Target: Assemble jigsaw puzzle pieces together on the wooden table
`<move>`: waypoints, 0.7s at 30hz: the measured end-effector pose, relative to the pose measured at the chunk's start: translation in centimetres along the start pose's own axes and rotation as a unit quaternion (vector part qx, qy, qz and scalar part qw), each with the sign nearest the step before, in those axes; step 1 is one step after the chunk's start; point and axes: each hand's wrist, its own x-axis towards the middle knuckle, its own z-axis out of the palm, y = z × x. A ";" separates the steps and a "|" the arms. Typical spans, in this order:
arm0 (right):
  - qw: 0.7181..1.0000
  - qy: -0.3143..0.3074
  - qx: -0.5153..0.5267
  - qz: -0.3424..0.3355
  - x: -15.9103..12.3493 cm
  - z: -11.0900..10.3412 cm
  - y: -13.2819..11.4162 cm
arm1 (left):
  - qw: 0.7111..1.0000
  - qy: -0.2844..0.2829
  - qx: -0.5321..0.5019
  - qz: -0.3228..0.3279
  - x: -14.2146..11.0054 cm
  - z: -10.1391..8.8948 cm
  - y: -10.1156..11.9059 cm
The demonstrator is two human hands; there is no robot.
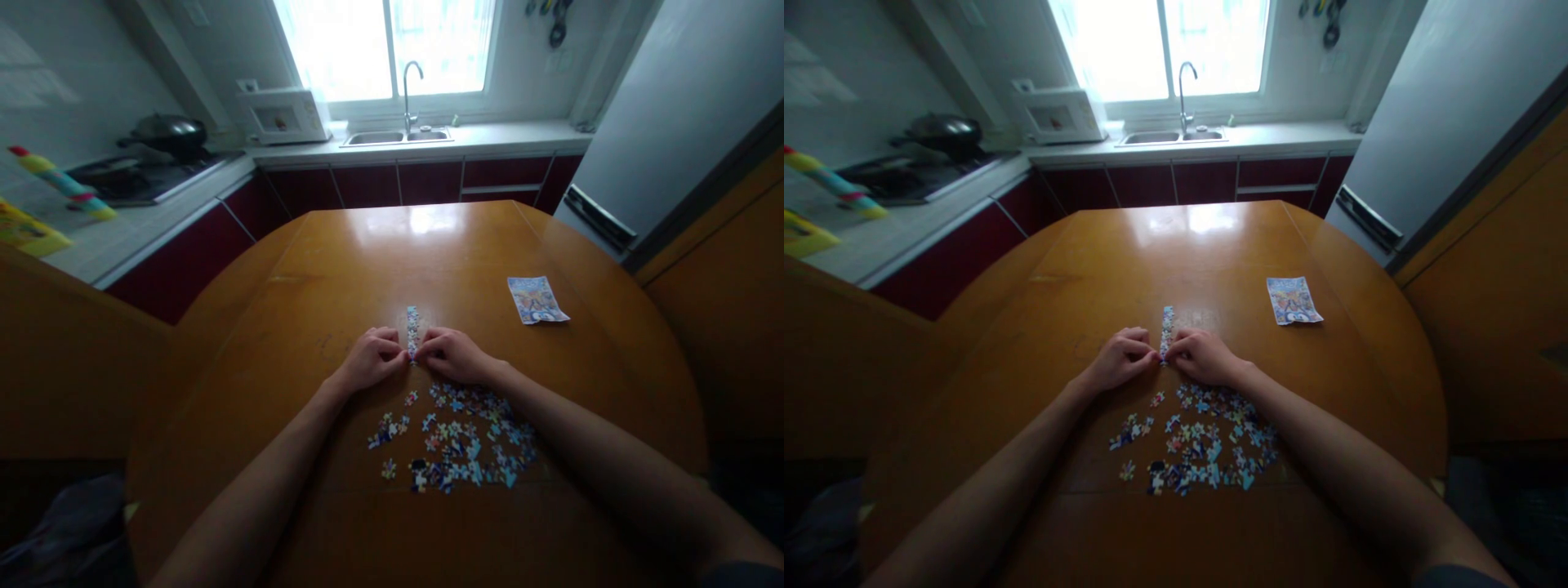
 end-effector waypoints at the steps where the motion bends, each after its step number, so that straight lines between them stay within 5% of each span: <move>1: 1.000 0.000 -0.001 0.000 0.0 0.0 0.0 | 1.000 -0.004 0.007 0.001 0.0 0.0 0.0; 21: 0.999 0.012 -0.019 -0.039 -0.3 0.2 0.3 | 0.999 -0.028 0.014 0.014 0.1 -0.2 -0.1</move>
